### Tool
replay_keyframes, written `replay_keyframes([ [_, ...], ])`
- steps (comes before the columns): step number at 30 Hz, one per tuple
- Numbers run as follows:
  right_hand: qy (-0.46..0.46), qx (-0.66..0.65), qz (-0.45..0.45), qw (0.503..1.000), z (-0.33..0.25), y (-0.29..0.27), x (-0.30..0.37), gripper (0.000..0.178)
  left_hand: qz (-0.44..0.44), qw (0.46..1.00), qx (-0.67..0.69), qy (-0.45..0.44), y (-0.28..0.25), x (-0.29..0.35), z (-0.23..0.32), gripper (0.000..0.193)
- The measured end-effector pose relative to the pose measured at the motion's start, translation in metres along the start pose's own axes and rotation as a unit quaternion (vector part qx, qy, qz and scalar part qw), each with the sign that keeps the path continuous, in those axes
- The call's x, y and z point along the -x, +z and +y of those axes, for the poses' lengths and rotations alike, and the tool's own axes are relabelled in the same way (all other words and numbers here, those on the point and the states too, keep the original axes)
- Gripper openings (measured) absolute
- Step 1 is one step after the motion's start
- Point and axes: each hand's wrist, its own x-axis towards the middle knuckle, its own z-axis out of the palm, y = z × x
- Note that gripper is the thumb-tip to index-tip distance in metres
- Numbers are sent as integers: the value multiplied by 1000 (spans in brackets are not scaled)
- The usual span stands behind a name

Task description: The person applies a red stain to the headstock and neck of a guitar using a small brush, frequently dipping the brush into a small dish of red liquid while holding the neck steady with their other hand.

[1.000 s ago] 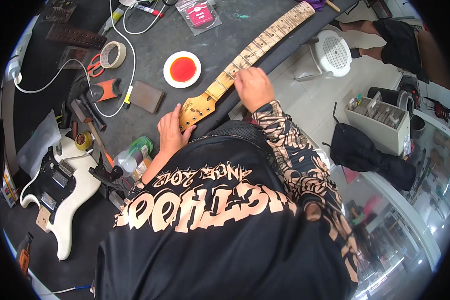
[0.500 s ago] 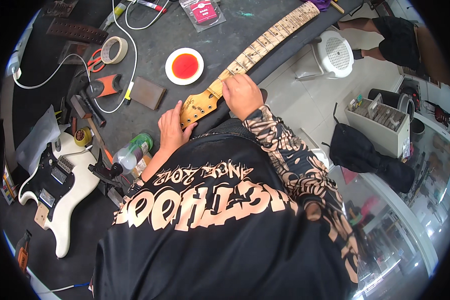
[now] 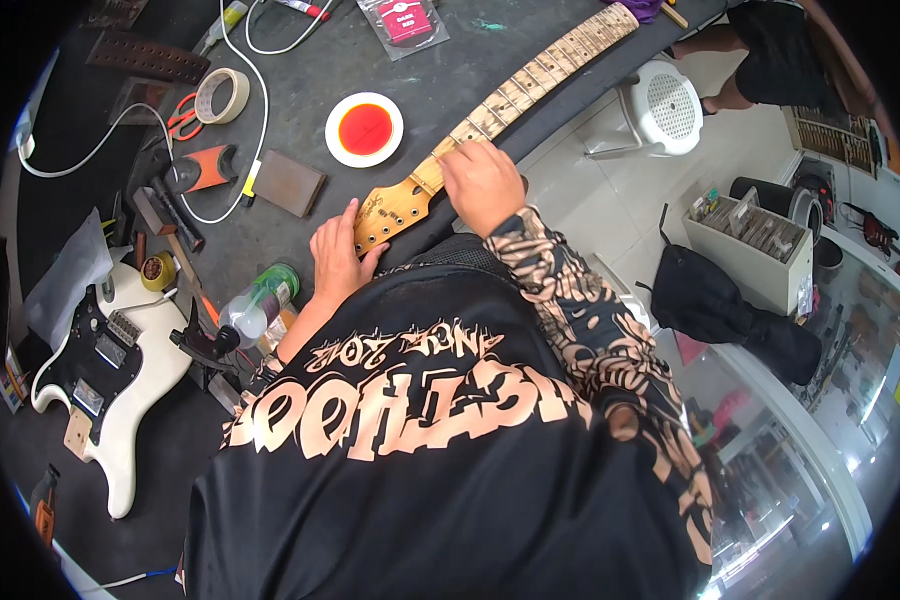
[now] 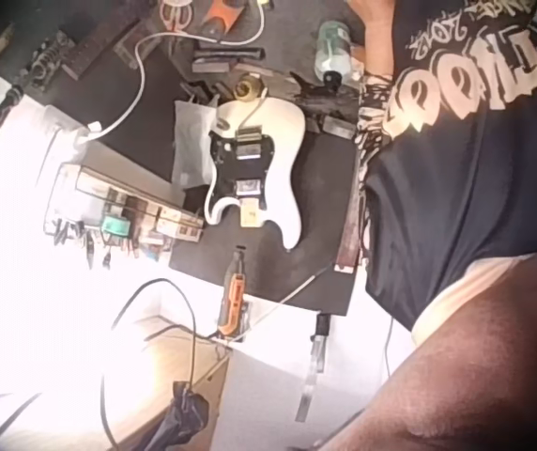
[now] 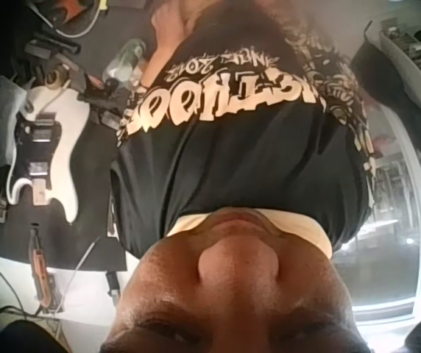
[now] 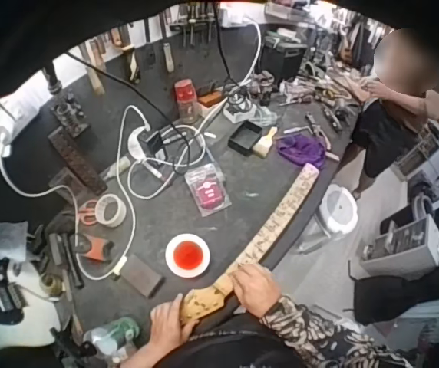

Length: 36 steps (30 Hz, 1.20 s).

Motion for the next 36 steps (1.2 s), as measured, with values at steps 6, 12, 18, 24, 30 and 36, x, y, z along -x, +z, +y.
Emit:
replay_keyframes([
  [6,13,-2,-3,1000,2,2,-20,10,3,1000,-5,-1,1,1,0,92],
  [12,90,1,101,991,27,-19,-11,6,2,1000,6,-12,1,2,0,93],
  [18,108,26,34,993,35,-26,-4,9,1,1000,0,-7,1,1,0,91],
  [24,75,10,59,995,25,-14,-4,8,-2,1000,8,-9,0,1,0,91],
  [30,41,-9,35,998,17,-9,0,8,-2,1000,-2,-7,-1,1,1,91],
  [36,44,46,62,996,30,-9,-12,9,0,1000,2,-1,-1,1,0,89],
])
